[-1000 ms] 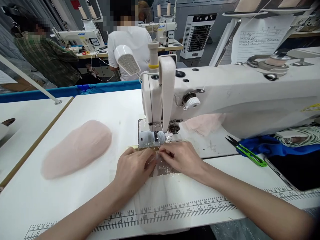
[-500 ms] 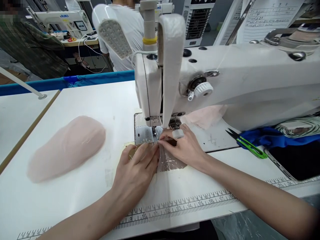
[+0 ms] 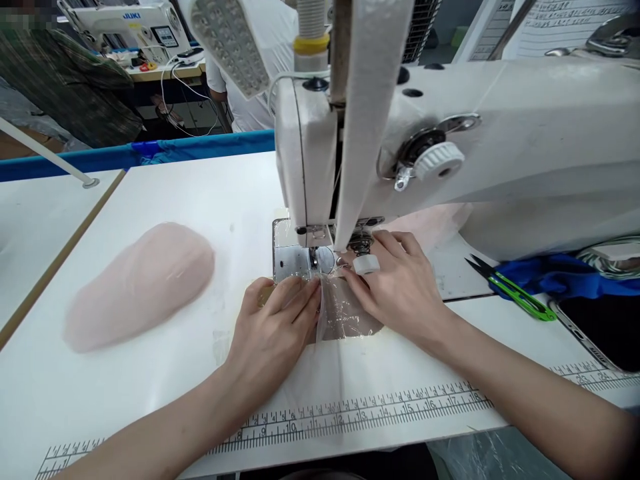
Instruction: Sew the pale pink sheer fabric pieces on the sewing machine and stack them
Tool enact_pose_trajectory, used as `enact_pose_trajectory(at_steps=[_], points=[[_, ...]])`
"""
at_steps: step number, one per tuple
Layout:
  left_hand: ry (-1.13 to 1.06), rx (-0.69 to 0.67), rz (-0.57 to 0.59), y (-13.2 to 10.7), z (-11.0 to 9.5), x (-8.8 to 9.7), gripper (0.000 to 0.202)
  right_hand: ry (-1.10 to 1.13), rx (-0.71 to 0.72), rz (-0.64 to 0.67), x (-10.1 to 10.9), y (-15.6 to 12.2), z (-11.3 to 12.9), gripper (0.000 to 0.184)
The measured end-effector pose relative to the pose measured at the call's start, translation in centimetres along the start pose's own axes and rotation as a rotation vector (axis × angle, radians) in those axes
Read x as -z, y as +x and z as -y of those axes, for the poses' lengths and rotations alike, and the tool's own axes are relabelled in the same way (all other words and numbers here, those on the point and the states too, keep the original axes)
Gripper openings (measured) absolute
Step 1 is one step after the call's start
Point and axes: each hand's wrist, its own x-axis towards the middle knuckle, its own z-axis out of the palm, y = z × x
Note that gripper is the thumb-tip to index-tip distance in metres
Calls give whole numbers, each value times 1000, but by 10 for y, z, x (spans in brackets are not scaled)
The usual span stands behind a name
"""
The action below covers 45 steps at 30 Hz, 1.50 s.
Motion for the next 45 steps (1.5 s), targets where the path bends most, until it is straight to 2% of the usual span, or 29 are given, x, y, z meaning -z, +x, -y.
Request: enact_pose_trajectory(at_steps=[4, 10, 26, 45], points=[[-22, 20, 20, 4, 1, 2, 26, 164, 149, 10, 2, -6, 13, 30], [14, 38, 31, 4, -3, 8, 28, 70, 186, 42, -7, -13, 17, 30], [61, 66, 43, 11, -3, 1, 29, 15, 188, 107, -14, -8, 8, 32], [32, 101, 32, 11, -1, -1, 30, 15, 169, 120, -13, -7, 7, 34]])
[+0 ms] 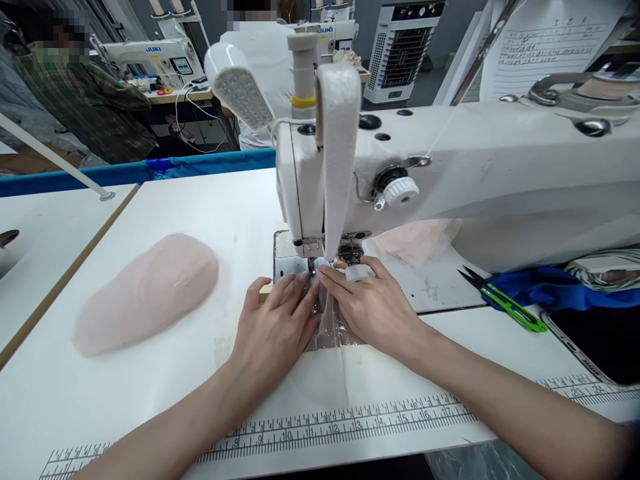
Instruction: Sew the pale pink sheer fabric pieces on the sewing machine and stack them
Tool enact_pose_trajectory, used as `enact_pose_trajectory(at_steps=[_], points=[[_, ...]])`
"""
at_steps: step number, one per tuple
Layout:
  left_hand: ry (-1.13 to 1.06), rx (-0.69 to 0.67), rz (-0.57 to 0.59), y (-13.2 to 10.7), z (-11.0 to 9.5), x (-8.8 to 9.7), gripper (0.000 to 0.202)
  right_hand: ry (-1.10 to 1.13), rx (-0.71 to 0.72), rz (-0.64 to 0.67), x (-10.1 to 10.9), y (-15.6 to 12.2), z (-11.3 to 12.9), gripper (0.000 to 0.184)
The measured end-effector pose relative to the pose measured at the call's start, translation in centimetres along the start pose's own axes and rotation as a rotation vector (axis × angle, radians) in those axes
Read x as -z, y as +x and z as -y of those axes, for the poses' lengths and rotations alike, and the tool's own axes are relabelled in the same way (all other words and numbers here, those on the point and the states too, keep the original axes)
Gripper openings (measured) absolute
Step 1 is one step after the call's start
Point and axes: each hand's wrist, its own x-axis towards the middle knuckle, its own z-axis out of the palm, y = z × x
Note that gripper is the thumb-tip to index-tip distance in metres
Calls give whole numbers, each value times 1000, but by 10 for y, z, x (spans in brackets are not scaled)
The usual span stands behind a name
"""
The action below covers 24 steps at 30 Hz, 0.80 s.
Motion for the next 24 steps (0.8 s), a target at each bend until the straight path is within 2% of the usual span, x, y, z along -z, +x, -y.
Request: enact_pose_trajectory(at_steps=[11, 14, 17, 19, 21, 22, 24], points=[[14, -23, 5, 4, 7, -6, 30, -52, -9, 34, -3, 5, -5, 31], [11, -17, -18, 5, 9, 2, 26, -17, -11, 13, 4, 4, -7, 31], [-21, 9, -30, 3, 13, 20, 18, 118, -42, 5, 21, 1, -5, 28], [-150, -33, 95, 1, 17, 33, 15, 316, -70, 86, 35, -1, -1, 18], [-276, -99, 297, -2, 19, 44, 22, 480, -72, 264, 46, -4, 3, 17], [-303, -117, 377, -4, 19, 47, 23, 515, -70, 325, 49, -5, 4, 11], [-306, -110, 465, -6, 17, 50, 11, 553, -83, 388, 54, -7, 5, 4]])
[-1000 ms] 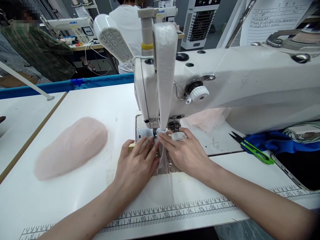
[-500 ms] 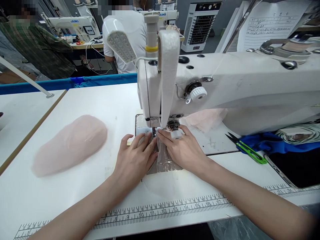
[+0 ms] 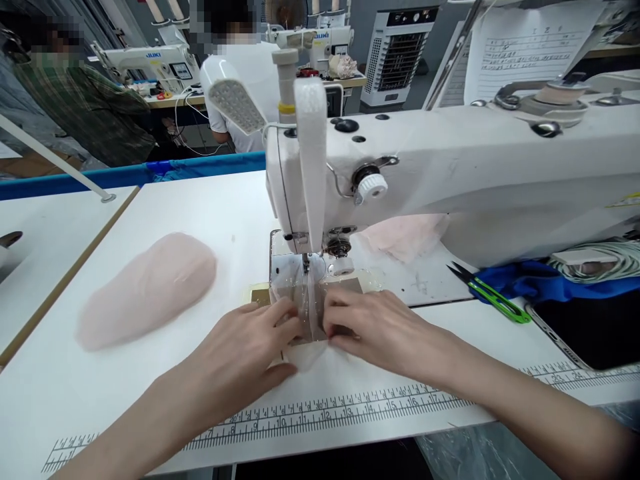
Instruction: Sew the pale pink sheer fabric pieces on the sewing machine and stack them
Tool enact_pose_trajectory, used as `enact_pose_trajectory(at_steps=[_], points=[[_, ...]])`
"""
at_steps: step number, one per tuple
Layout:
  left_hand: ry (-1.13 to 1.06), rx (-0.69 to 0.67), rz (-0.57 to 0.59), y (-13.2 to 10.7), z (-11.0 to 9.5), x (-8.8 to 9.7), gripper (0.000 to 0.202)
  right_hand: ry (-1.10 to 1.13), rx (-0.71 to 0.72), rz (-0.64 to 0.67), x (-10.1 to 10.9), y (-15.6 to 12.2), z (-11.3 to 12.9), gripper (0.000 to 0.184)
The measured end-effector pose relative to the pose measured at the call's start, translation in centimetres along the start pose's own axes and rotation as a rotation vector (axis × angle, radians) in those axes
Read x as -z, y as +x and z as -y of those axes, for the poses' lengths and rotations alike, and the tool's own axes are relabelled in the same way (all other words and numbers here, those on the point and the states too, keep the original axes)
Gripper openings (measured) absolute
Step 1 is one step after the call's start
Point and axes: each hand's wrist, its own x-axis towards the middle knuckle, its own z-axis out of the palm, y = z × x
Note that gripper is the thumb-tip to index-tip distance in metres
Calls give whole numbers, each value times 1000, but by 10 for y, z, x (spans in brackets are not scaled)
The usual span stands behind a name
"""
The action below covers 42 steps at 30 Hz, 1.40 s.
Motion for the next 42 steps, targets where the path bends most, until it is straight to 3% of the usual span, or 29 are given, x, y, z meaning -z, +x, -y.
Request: enact_pose_trajectory(at_steps=[1, 7, 12, 13, 14, 18, 21, 24, 33, 35, 38, 42], points=[[-18, 18, 21, 0, -1, 0, 7, 33, -19, 2, 1, -1, -1, 11], [-232, 224, 43, 3, -6, 4, 24, 294, -161, -77, 10, -2, -7, 21], [-270, 233, 31, 14, -2, 6, 11, 184, -37, -130, 7, 2, -5, 21], [-263, 223, 31, 18, 0, 6, 18, 142, 0, -155, 4, 3, -5, 17], [-242, 219, 27, 23, 2, 6, 28, 94, 29, -195, 1, 5, -6, 8], [-138, 240, 45, 46, 14, 7, 47, -86, 92, -495, -10, 11, -13, 24], [-76, 265, 91, 59, 23, 9, 35, -183, 121, -685, -13, 16, -18, 26], [-64, 270, 109, 63, 29, 11, 19, -220, 114, -760, -15, 20, -21, 25], [-404, 94, 77, 46, 33, 10, 41, -156, 46, -582, -17, 17, -16, 20], [-323, -16, 17, 39, 30, 4, 38, -136, 64, -511, -17, 14, -14, 19], [-37, -180, -175, 30, 22, -11, 32, -192, 128, -427, -19, 10, -12, 16], [331, -226, -439, 18, 8, -30, 23, -291, 219, -422, -22, 9, -12, 17]])
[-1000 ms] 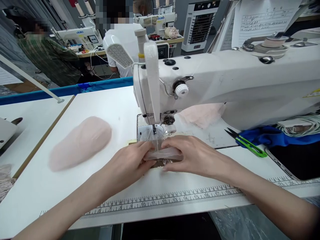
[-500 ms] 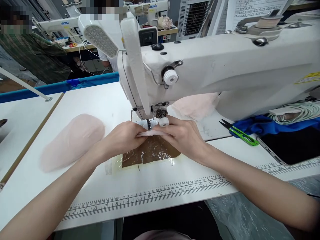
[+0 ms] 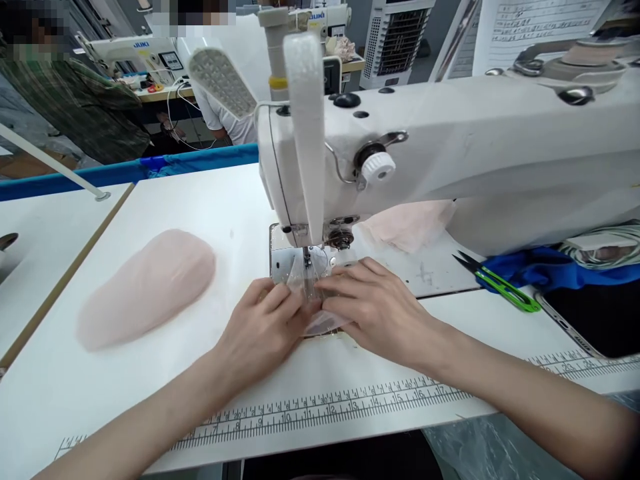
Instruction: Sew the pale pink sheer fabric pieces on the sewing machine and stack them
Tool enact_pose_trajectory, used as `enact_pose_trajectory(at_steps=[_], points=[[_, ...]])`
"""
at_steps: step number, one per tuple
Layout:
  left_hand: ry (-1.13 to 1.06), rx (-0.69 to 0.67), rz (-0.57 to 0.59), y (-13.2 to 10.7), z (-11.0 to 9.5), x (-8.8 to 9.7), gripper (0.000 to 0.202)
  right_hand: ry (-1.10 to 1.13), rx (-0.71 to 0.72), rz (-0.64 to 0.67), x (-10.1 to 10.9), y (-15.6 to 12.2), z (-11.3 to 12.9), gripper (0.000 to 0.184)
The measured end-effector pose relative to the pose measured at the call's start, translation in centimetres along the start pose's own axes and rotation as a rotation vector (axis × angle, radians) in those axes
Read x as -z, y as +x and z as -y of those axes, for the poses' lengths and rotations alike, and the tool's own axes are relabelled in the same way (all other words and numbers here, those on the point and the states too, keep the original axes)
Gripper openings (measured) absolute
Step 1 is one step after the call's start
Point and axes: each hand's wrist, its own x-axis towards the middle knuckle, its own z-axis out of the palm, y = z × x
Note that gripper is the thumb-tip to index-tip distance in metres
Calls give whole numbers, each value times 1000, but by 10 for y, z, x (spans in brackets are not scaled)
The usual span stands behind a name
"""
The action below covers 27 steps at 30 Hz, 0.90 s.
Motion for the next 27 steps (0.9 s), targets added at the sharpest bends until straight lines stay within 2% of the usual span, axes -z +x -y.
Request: enact_pose_trajectory(at_steps=[4, 10, 15, 27], points=[[42, 25, 20, -7, -10, -1, 27, 11, 21, -3, -3, 0, 1, 21], [-23, 46, 71, -11, -8, -4, 30, 10, 14, -6, -2, 0, 1, 22], [-42, 45, 67, -10, -7, -4, 31, -8, 17, -15, -4, 0, 1, 23], [-47, 75, 66, -3, 7, -13, 34, -103, 31, -122, -18, 4, -10, 23]])
